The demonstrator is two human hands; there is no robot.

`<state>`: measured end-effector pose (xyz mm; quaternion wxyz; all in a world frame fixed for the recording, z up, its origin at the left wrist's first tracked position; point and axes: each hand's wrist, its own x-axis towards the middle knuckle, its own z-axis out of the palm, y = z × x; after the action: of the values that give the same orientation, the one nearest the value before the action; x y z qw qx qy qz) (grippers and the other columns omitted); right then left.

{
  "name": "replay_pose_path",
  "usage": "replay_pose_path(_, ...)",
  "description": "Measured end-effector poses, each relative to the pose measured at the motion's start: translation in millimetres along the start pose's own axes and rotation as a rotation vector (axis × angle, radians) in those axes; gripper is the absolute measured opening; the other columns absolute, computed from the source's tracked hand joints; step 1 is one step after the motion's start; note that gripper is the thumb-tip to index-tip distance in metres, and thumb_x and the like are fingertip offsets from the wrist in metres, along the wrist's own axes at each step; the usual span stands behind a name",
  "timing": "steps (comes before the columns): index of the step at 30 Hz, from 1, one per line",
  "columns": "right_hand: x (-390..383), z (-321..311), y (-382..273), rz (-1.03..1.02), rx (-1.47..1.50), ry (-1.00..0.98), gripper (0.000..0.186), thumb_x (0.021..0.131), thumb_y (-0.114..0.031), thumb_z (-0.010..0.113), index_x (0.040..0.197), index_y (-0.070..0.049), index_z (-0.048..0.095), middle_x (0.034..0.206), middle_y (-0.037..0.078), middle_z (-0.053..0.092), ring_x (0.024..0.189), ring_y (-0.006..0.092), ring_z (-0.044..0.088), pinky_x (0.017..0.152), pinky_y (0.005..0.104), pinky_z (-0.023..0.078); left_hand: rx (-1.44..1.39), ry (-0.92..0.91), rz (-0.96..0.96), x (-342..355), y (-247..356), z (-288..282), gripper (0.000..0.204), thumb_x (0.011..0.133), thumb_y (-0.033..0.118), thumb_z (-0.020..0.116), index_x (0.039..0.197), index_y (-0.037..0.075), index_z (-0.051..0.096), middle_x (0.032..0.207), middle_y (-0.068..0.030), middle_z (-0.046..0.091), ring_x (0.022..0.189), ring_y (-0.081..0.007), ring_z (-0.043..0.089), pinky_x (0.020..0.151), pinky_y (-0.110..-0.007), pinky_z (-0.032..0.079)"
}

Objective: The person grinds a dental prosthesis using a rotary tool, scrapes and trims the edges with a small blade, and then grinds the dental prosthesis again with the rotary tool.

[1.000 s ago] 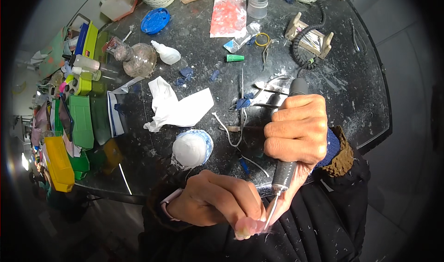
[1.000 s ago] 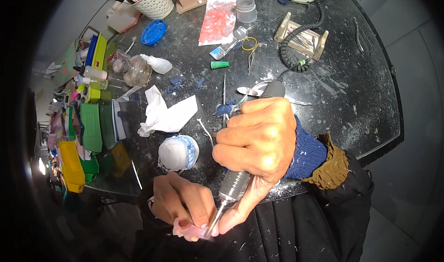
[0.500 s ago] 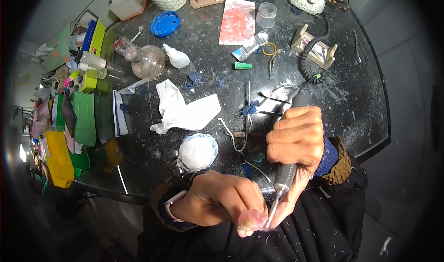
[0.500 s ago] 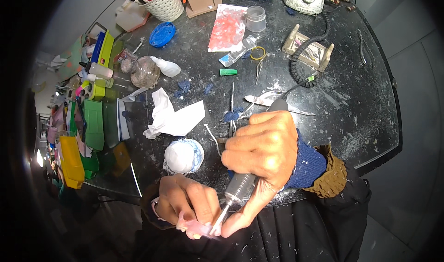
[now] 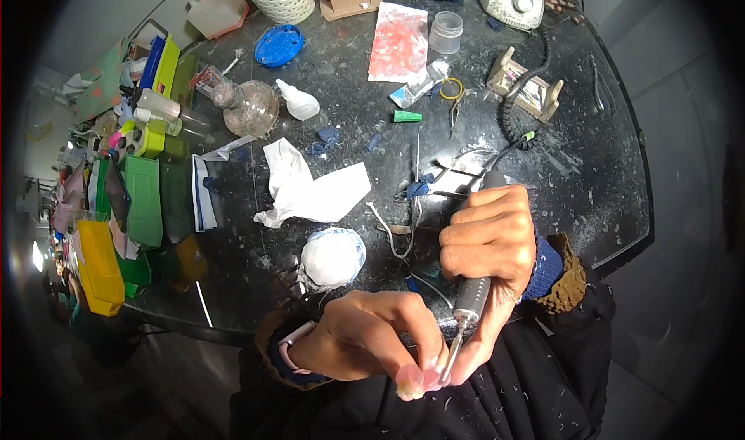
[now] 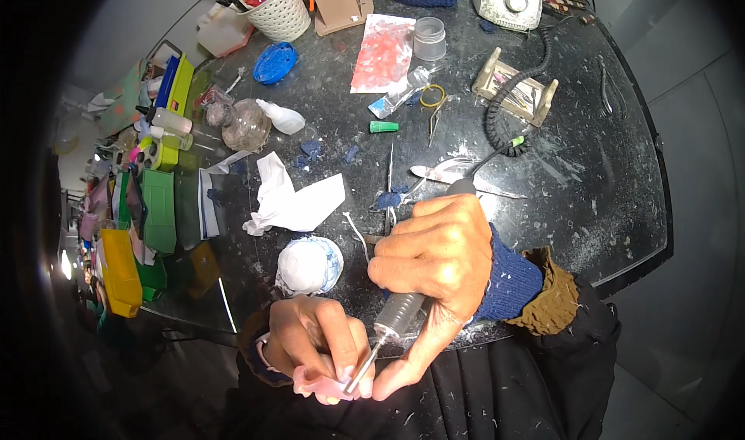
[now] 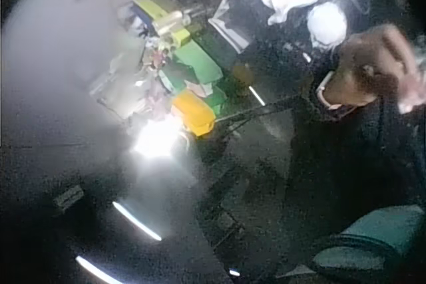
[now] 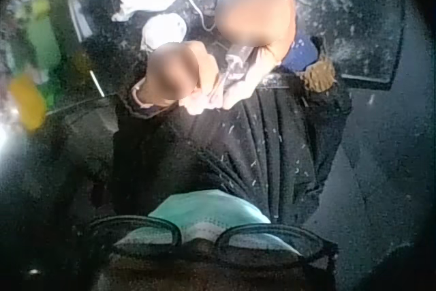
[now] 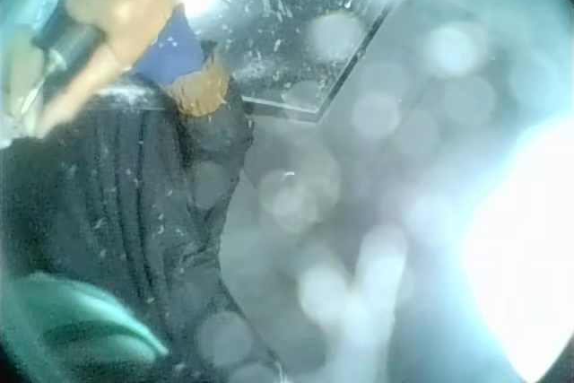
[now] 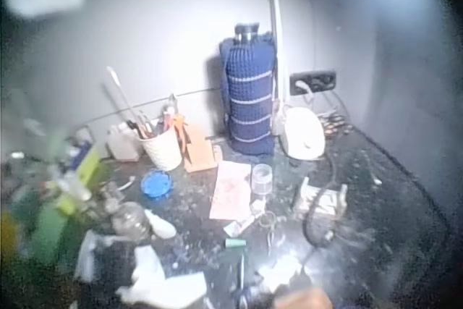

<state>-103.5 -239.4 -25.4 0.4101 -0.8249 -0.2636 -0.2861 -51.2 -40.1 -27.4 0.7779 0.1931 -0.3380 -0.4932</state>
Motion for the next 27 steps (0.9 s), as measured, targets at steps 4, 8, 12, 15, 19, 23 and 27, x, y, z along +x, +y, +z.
replay_pose_path(4,0,-10,-8,0.0,-0.016,-0.056,0.067,0.047,-0.07,0.077,0.055,-0.011,0.044,0.051,-0.002,0.036,0.04,0.0141,0.041,0.039,0.029,0.022,0.04,0.021,-0.004,3,-1,1,0.006,0.084,-0.006,0.064,0.081,-0.001,0.063,0.087,-0.0148,0.064,0.074,-0.0199,0.065,0.065,-0.03,0.053)
replay_pose_path(8,3,-6,-4,0.005,-0.109,-0.032,0.069,0.045,-0.071,0.076,0.056,-0.011,0.045,0.051,-0.002,0.036,0.04,0.0144,0.04,0.039,0.0286,0.023,0.065,0.198,-0.122,-3,9,7,0.014,0.082,-0.013,0.063,0.074,-0.002,0.057,0.083,-0.0148,0.066,0.067,-0.0155,0.065,0.06,-0.028,0.054)
replay_pose_path(12,5,-13,-8,0.039,-0.175,-0.059,0.07,0.044,-0.073,0.075,0.056,-0.012,0.044,0.051,-0.002,0.036,0.04,0.0143,0.04,0.039,0.0286,0.023,0.076,0.153,-0.063,2,8,6,0.022,0.088,-0.007,0.058,0.068,-0.002,0.05,0.076,-0.018,0.061,0.059,-0.0289,0.062,0.052,-0.038,0.056)
replay_pose_path(15,5,-19,-8,0.017,-0.215,-0.071,0.07,0.045,-0.073,0.075,0.056,-0.012,0.044,0.051,-0.002,0.037,0.04,0.0141,0.04,0.039,0.0287,0.023,0.204,0.143,-0.092,2,7,4,0.022,0.086,-0.008,0.059,0.067,-0.003,0.05,0.071,-0.0174,0.06,0.055,-0.0284,0.062,0.051,-0.041,0.057)
replay_pose_path(19,5,-18,-7,0.031,-0.258,-0.06,0.069,0.046,-0.073,0.075,0.055,-0.012,0.045,0.05,-0.003,0.036,0.04,0.0134,0.04,0.039,0.0287,0.022,0.123,0.183,-0.115,4,6,6,0.024,0.087,-0.007,0.059,0.065,-0.002,0.05,0.067,-0.0164,0.059,0.057,-0.0274,0.063,0.049,-0.041,0.057)
replay_pose_path(23,2,-13,-3,-0.048,-0.255,-0.023,0.069,0.045,-0.074,0.075,0.054,-0.013,0.043,0.051,-0.003,0.037,0.04,0.0135,0.04,0.039,0.0288,0.022,0.125,0.198,-0.134,-2,7,4,0.016,0.082,-0.007,0.065,0.07,-0.002,0.056,0.071,-0.0146,0.062,0.061,-0.0205,0.064,0.053,-0.032,0.055)
replay_pose_path(27,4,-18,-5,-0.005,-0.261,-0.024,0.069,0.047,-0.074,0.074,0.053,-0.013,0.041,0.049,-0.003,0.035,0.039,0.0126,0.038,0.039,0.0287,0.021,0.052,0.18,-0.145,2,5,7,0.01,0.076,-0.008,0.071,0.077,-0.003,0.062,0.079,-0.0145,0.064,0.068,-0.017,0.067,0.06,-0.026,0.055)
